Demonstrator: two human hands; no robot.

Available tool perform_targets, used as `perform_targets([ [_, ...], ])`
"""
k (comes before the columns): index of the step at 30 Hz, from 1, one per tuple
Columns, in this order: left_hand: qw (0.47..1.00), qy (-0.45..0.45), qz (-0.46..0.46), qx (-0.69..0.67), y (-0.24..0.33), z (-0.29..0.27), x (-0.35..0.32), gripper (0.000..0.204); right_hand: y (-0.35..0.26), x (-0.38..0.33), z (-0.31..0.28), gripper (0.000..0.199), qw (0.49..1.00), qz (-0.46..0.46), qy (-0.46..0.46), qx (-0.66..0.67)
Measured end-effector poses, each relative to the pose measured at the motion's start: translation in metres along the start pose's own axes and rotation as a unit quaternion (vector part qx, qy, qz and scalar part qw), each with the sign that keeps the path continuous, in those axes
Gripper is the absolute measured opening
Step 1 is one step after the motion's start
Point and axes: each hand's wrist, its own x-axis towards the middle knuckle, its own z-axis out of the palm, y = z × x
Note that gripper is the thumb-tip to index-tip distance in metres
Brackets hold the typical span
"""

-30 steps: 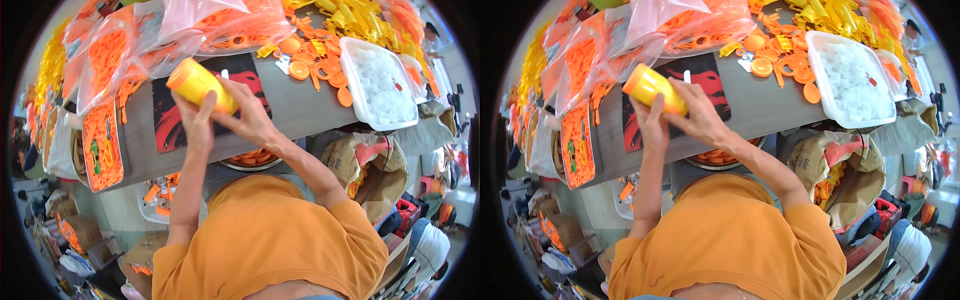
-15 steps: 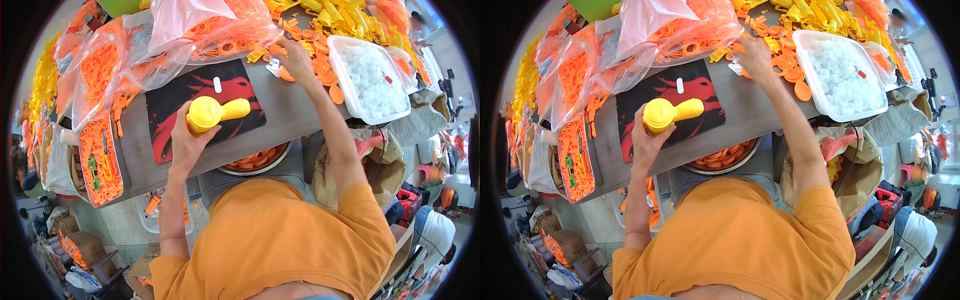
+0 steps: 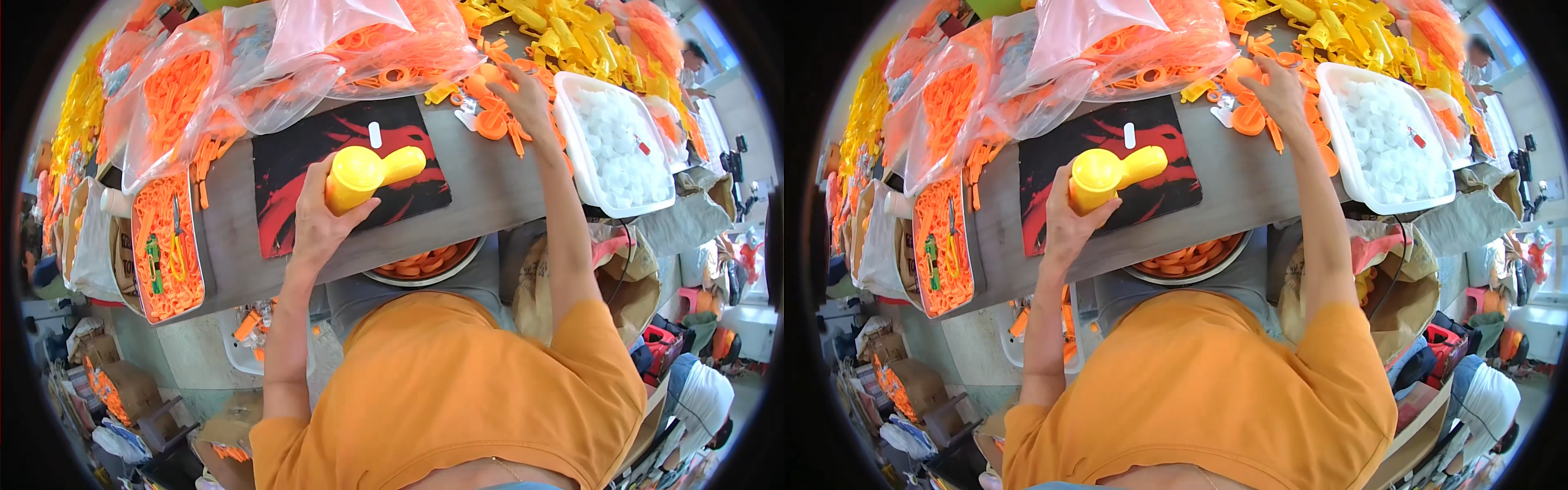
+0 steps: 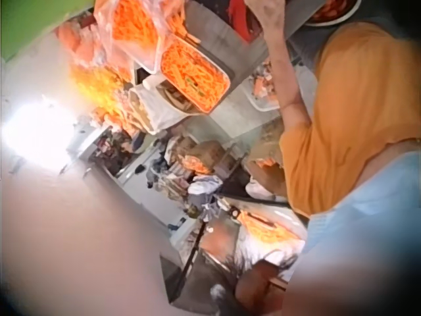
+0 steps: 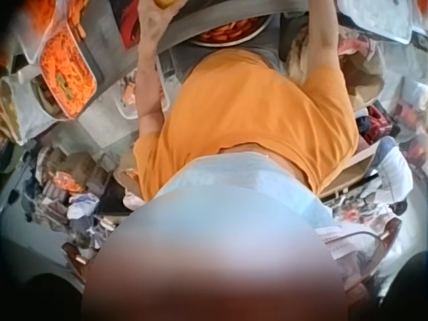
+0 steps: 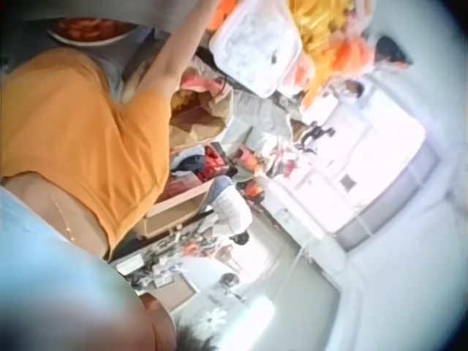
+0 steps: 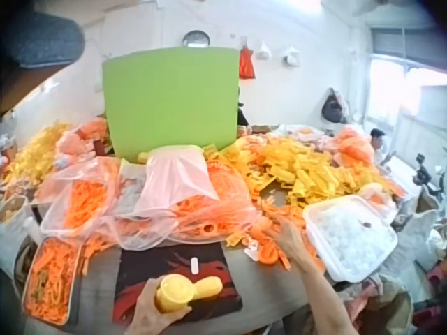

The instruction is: Assembling plastic toy guns from multiple orange and yellow components on a workbench.

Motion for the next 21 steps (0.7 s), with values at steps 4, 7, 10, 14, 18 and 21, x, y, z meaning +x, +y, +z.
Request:
perform_targets([
  [4, 0.998, 0.015, 0.025, 0.047, 0.003, 0.012, -0.001, 0.063, -0.084, -0.077, -0.019, 0.049, 0.952, -0.115, -0.16, 0.236],
  [7, 0.997, 0.012, 0.052, 0.054, 0.001, 0.024, 0.006, 0.065, -0.109, -0.116, -0.009, 0.049, 0.921, -0.226, -0.187, 0.257],
  [10, 0.995, 0.018, 0.079, 0.056, 0.0, 0.029, 0.006, 0.065, -0.117, -0.129, -0.004, 0.052, 0.937, -0.261, -0.185, 0.14],
  [14, 0.995, 0.023, 0.079, 0.062, -0.004, 0.033, 0.006, 0.07, -0.12, -0.139, 0.007, 0.049, 0.936, -0.296, -0.145, 0.124],
  [18, 0.997, 0.018, 0.072, 0.026, 0.004, 0.035, 0.009, 0.076, -0.121, -0.146, 0.007, 0.044, 0.936, -0.348, -0.06, 0.008],
  [21, 0.979, -0.015, 0.173, 0.108, 0.0, 0.036, 0.015, 0.079, -0.119, -0.135, -0.005, 0.037, 0.942, -0.315, -0.098, 0.065],
])
